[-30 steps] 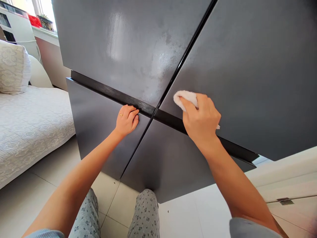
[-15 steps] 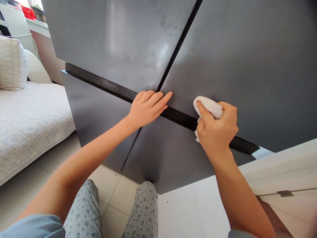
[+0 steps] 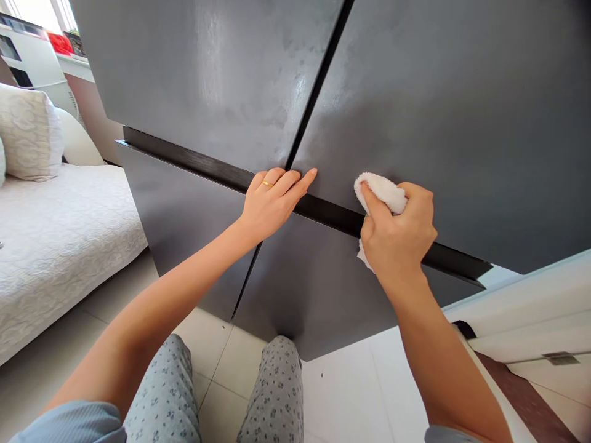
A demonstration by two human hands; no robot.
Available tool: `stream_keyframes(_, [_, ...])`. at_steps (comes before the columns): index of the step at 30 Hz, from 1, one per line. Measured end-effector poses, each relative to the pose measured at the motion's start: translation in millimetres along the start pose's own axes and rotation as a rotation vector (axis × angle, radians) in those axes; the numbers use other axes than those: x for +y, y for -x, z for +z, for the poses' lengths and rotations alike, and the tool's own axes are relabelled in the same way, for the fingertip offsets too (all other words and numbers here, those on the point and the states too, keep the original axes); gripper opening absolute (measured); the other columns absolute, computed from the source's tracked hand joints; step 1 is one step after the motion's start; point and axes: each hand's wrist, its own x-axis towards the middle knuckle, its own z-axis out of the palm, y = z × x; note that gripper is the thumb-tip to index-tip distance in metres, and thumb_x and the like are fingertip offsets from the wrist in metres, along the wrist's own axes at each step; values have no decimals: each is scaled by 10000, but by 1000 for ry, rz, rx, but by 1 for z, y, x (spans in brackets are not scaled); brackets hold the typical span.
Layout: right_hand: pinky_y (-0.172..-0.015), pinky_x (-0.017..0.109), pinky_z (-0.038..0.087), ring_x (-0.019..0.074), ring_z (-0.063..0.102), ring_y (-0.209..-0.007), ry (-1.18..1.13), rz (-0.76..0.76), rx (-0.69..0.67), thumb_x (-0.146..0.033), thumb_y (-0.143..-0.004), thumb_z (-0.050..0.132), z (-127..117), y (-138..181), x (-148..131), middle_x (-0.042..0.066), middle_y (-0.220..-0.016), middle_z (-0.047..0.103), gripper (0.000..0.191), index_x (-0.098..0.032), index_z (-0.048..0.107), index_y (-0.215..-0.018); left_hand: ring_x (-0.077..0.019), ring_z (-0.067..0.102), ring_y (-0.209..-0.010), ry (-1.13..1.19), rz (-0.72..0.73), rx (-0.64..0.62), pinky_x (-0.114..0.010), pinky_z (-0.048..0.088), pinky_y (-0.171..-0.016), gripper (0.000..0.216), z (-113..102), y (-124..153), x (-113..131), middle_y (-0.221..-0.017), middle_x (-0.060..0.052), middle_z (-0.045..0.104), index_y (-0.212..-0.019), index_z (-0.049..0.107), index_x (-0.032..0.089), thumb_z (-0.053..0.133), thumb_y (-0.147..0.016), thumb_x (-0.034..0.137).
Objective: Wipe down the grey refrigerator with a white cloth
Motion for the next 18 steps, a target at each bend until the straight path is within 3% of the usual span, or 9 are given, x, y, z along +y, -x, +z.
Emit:
stream_keyframes(4, [-752,361,420,294,559,-1060,0,-32,8,-345,-1048,462,3,1,2,180,-1238,574,423,-257,697,-1389,-207,594,-1002,-26,-1,12,-358,391,-864,425,-4,-2,3,-1113,-80,718,-1457,630,243,415,-1091,263])
stream_keyframes(11, [-749,353,451,293,574,-1057,98,-53,12,-218,-1022,489,7,2,1,173,-1278,549,454,-324,677,-1422,-189,598,-938,-20,29,11,-340,399,-818,390,-2,10,6,-1053,-68,722,-1413,669,240,468,-1079,244])
stream_keyframes(18, [-779,395,479,321,573,-1091,90,-61,-34,-283,-1056,451,4,3,-2,192,-1296,534,455,-288,627,-1476,-192,602,-924,-41,25,18,-351,386,-788,401,-1,4,12,-1048,-72,723,-1422,659,226,435,-1093,265])
